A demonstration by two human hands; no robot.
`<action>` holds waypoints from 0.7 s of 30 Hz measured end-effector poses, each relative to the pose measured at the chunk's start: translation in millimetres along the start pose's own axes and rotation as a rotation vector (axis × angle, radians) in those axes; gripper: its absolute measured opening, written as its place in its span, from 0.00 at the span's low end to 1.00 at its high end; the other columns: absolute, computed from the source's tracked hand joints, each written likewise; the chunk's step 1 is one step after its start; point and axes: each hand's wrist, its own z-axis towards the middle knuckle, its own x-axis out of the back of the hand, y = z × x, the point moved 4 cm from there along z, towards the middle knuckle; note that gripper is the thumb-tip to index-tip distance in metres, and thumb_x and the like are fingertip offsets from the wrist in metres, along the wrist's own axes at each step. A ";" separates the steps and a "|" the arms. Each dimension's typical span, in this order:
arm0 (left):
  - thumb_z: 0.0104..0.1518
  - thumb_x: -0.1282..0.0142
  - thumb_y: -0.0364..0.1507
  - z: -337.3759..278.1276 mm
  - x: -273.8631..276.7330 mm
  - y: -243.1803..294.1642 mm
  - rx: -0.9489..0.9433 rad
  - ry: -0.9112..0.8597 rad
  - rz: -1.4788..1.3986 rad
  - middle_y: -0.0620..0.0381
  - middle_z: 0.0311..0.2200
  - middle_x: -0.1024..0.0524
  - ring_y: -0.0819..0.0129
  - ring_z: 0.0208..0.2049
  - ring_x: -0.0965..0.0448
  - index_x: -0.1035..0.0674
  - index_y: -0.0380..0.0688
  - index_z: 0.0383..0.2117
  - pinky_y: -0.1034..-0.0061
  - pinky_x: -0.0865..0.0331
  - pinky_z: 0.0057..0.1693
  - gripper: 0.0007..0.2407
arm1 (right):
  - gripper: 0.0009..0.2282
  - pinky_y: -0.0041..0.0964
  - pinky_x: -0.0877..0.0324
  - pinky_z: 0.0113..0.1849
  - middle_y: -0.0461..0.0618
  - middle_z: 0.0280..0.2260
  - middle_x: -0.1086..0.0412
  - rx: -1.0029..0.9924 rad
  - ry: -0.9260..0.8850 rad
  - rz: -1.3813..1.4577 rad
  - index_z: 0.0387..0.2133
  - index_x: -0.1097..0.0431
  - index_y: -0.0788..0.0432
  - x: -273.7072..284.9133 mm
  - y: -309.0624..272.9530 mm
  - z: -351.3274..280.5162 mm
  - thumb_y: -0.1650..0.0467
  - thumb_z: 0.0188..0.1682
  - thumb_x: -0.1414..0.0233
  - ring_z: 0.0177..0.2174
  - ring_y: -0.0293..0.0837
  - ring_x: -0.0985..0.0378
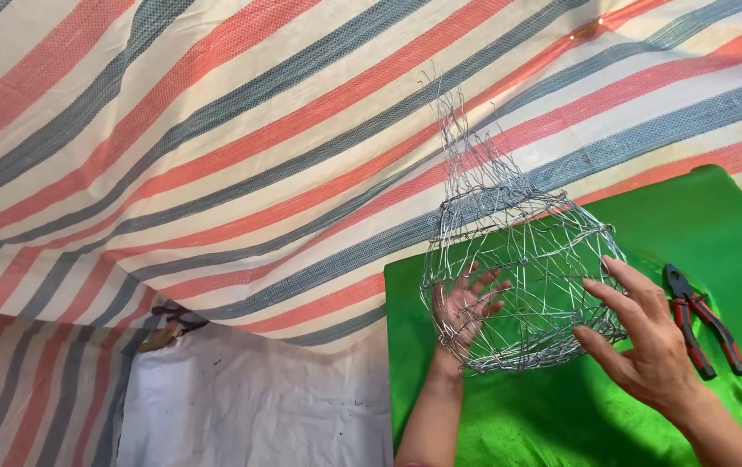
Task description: Finalizing the construction of a wire cage by twisting and weaving metal wires by hand and with pliers.
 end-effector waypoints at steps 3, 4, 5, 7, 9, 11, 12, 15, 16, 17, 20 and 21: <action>0.62 0.47 0.46 5.3 12.4 11.7 0.034 -0.141 -0.097 0.23 0.66 0.43 0.20 0.66 0.45 0.37 0.41 0.67 0.31 0.38 0.65 0.31 | 0.24 0.53 0.37 0.63 0.63 0.65 0.39 -0.064 0.025 0.001 0.60 0.35 0.60 -2.9 9.2 -10.6 0.67 0.50 0.46 0.65 0.58 0.35; 0.62 0.47 0.46 2.5 -0.8 12.4 0.047 -0.138 -0.100 0.23 0.66 0.43 0.20 0.66 0.45 0.37 0.41 0.67 0.31 0.38 0.65 0.31 | 0.24 0.53 0.37 0.63 0.63 0.65 0.39 -0.073 0.031 -0.008 0.60 0.35 0.60 -2.3 15.1 -15.3 0.67 0.50 0.46 0.65 0.58 0.35; 0.59 0.46 0.45 0.5 -6.2 20.9 -0.112 0.056 0.230 0.30 0.63 0.37 0.31 0.61 0.35 0.34 0.44 0.64 0.38 0.30 0.57 0.29 | 0.24 0.53 0.36 0.61 0.63 0.65 0.38 -0.161 0.035 -0.010 0.60 0.35 0.61 -2.6 24.3 -20.9 0.66 0.50 0.46 0.63 0.57 0.34; 0.57 0.45 0.44 -4.8 -17.5 29.1 -0.256 0.243 0.566 0.38 0.60 0.30 0.41 0.56 0.25 0.30 0.47 0.61 0.46 0.21 0.50 0.26 | 0.24 0.53 0.35 0.60 0.63 0.64 0.37 -0.259 0.050 -0.018 0.60 0.35 0.61 -2.7 41.2 -38.2 0.66 0.50 0.46 0.62 0.56 0.32; 0.51 0.37 0.51 -9.7 -35.6 33.5 -0.465 0.079 0.777 0.42 0.65 0.38 0.46 0.66 0.38 0.36 0.51 0.65 0.41 0.26 0.58 0.36 | 0.26 0.55 0.36 0.60 0.61 0.62 0.35 -0.390 -0.020 -0.010 0.63 0.39 0.59 -7.3 59.3 -60.3 0.62 0.51 0.50 0.61 0.56 0.33; 0.59 0.46 0.46 -12.3 -36.3 29.9 -0.555 0.107 0.910 0.39 0.65 0.38 0.44 0.67 0.39 0.36 0.49 0.66 0.38 0.26 0.57 0.29 | 0.27 0.53 0.32 0.55 0.60 0.62 0.35 -0.506 -0.043 0.024 0.63 0.39 0.59 -9.8 70.2 -81.0 0.63 0.49 0.49 0.57 0.56 0.29; 0.67 0.56 0.42 -15.7 -38.0 30.1 -0.656 0.135 1.042 0.36 0.66 0.38 0.41 0.67 0.40 0.36 0.48 0.66 0.34 0.26 0.56 0.23 | 0.28 0.50 0.27 0.51 0.59 0.61 0.34 -0.614 -0.072 0.062 0.63 0.39 0.60 -13.0 77.1 -92.5 0.63 0.48 0.48 0.53 0.56 0.25; 0.49 0.54 0.24 -22.1 -54.3 8.1 -0.707 0.143 1.160 0.42 0.62 0.36 0.49 0.65 0.38 0.36 0.39 0.62 0.45 0.22 0.58 0.28 | 0.29 0.50 0.28 0.55 0.63 0.61 0.36 -0.709 -0.074 0.238 0.64 0.42 0.60 -17.2 85.2 -105.8 0.67 0.47 0.47 0.53 0.58 0.25; 0.49 0.54 0.24 -24.4 -53.9 0.6 -0.709 0.145 1.161 0.42 0.62 0.36 0.49 0.65 0.38 0.36 0.39 0.62 0.45 0.22 0.58 0.28 | 0.29 0.50 0.28 0.55 0.63 0.61 0.36 -0.708 -0.076 0.240 0.64 0.42 0.60 -16.1 83.8 -107.8 0.67 0.47 0.47 0.53 0.58 0.25; 0.53 0.51 0.23 -24.8 -52.6 -6.0 -0.702 0.166 1.197 0.40 0.63 0.38 0.48 0.67 0.39 0.37 0.39 0.63 0.48 0.23 0.60 0.26 | 0.29 0.50 0.29 0.56 0.62 0.61 0.36 -0.784 -0.058 0.338 0.65 0.43 0.60 -17.1 85.8 -111.3 0.71 0.47 0.48 0.57 0.54 0.29; 0.56 0.42 0.36 -28.0 -56.0 -20.7 -0.645 0.195 1.315 0.42 0.66 0.41 0.48 0.70 0.44 0.39 0.42 0.64 0.45 0.34 0.65 0.30 | 0.31 0.52 0.32 0.58 0.61 0.64 0.41 -0.905 -0.081 0.444 0.67 0.46 0.57 -19.3 91.3 -121.7 0.74 0.46 0.49 0.61 0.54 0.34; 0.54 0.37 0.49 -31.1 -57.0 -26.2 -0.590 0.209 1.394 0.44 0.68 0.44 0.50 0.71 0.47 0.40 0.46 0.64 0.38 0.44 0.69 0.36 | 0.33 0.56 0.34 0.58 0.62 0.68 0.46 -0.957 -0.125 0.449 0.69 0.49 0.55 -20.6 92.6 -127.5 0.73 0.46 0.50 0.62 0.57 0.37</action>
